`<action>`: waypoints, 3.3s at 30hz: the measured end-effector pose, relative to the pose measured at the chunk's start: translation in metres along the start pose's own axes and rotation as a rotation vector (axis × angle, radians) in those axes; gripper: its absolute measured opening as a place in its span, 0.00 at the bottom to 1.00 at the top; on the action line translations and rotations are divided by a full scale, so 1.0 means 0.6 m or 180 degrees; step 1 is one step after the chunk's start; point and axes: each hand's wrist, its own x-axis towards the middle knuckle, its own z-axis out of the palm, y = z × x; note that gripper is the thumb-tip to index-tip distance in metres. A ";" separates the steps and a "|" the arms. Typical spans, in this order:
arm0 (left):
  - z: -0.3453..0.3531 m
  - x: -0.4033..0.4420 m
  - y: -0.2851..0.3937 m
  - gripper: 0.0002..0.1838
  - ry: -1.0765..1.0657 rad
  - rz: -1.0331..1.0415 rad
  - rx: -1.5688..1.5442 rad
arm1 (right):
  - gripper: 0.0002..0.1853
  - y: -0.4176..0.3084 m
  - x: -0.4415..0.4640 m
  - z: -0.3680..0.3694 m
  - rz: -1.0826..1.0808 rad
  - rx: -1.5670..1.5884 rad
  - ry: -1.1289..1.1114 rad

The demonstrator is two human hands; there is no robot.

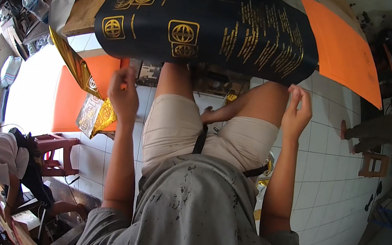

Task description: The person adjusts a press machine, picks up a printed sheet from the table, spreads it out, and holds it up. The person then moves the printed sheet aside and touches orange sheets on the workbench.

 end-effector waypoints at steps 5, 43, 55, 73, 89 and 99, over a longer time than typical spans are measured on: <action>0.051 -0.052 -0.017 0.03 -0.1206 0.0334 -0.0354 | 0.10 0.043 -0.028 0.014 0.0227 -0.0105 -0.0053; -0.038 0.179 -0.106 0.21 -0.0301 -0.1241 -0.1424 | 0.10 0.086 0.070 -0.001 0.1837 0.2707 -0.0006; -0.147 0.281 -0.093 0.28 -0.1246 -0.1592 -0.1077 | 0.31 0.107 0.134 -0.088 0.1966 0.3260 -0.0859; -0.090 0.365 -0.006 0.32 -0.1839 -0.0881 -0.1492 | 0.40 -0.009 0.261 -0.072 0.0915 0.2247 -0.0847; -0.045 0.473 -0.068 0.29 -0.1580 -0.0451 -0.0766 | 0.29 0.014 0.361 0.026 0.0584 0.0317 -0.1117; -0.022 0.545 -0.103 0.27 -0.0929 0.0112 0.0850 | 0.18 -0.017 0.365 0.110 0.0198 -0.0980 -0.0642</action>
